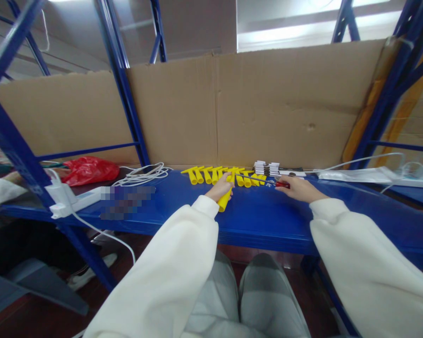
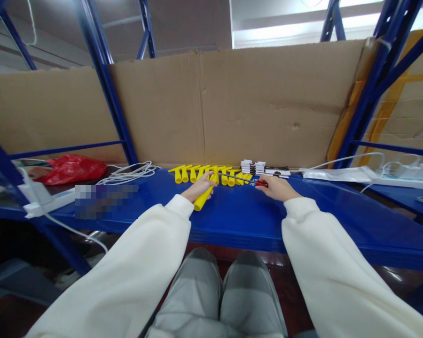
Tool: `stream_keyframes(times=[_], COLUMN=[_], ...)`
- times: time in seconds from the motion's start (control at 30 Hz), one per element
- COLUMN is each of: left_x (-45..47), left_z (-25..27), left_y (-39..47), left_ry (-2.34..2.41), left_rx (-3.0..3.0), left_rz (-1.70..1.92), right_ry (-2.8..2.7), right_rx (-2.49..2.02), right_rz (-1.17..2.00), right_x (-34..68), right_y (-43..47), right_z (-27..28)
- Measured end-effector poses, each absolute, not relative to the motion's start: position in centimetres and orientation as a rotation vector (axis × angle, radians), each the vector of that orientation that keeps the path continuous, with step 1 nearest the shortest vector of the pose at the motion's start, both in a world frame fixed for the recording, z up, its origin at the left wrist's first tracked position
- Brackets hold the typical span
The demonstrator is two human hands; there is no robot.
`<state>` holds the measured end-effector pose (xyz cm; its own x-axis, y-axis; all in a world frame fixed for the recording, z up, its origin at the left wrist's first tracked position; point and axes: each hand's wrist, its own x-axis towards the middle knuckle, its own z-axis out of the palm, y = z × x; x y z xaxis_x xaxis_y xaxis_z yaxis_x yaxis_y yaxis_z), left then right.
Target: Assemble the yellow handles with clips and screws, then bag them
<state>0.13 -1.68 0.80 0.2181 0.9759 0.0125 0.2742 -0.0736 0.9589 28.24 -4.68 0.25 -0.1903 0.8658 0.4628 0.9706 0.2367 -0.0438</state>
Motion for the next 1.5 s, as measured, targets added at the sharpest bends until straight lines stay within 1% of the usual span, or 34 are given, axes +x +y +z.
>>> stream_keyframes(times=[0.2, 0.47, 0.57, 0.7, 0.93, 1.2, 1.4, 1.5], left_x=[0.2, 0.3, 0.2, 0.2, 0.3, 0.3, 0.3, 0.3], left_z=[0.6, 0.8, 0.7, 0.6, 0.9, 1.0, 1.0, 1.0], left_y=[-1.4, -1.6, -1.6, -1.5, -1.9, -2.0, -2.0, -1.9], left_ry=[1.215, 1.211, 1.215, 1.216, 1.214, 1.213, 1.224, 1.233], left_rx=[1.532, 1.539, 1.545, 1.531, 1.529, 1.514, 1.535, 1.540], left_rz=[0.947, 0.931, 0.929, 0.941, 0.922, 0.934, 0.915, 0.918], right_ry=[-2.149, -2.126, -2.158, -2.165, -2.079, -2.109, -2.068, -2.122], right_rx=[-1.573, -1.682, -1.687, -1.576, -1.656, -1.609, -1.665, -1.669], right_rz=[-0.186, -0.265, -0.200, -0.112, -0.211, -0.082, -0.175, -0.165], right_x=[28.4, 28.3, 28.3, 28.6, 28.7, 28.3, 28.4, 28.3], right_y=[-4.1, -4.5, -4.5, -3.9, -3.9, -4.0, -4.0, -4.3], right_z=[-0.3, 0.1, 0.2, -0.3, -0.3, -0.2, -0.2, 0.1])
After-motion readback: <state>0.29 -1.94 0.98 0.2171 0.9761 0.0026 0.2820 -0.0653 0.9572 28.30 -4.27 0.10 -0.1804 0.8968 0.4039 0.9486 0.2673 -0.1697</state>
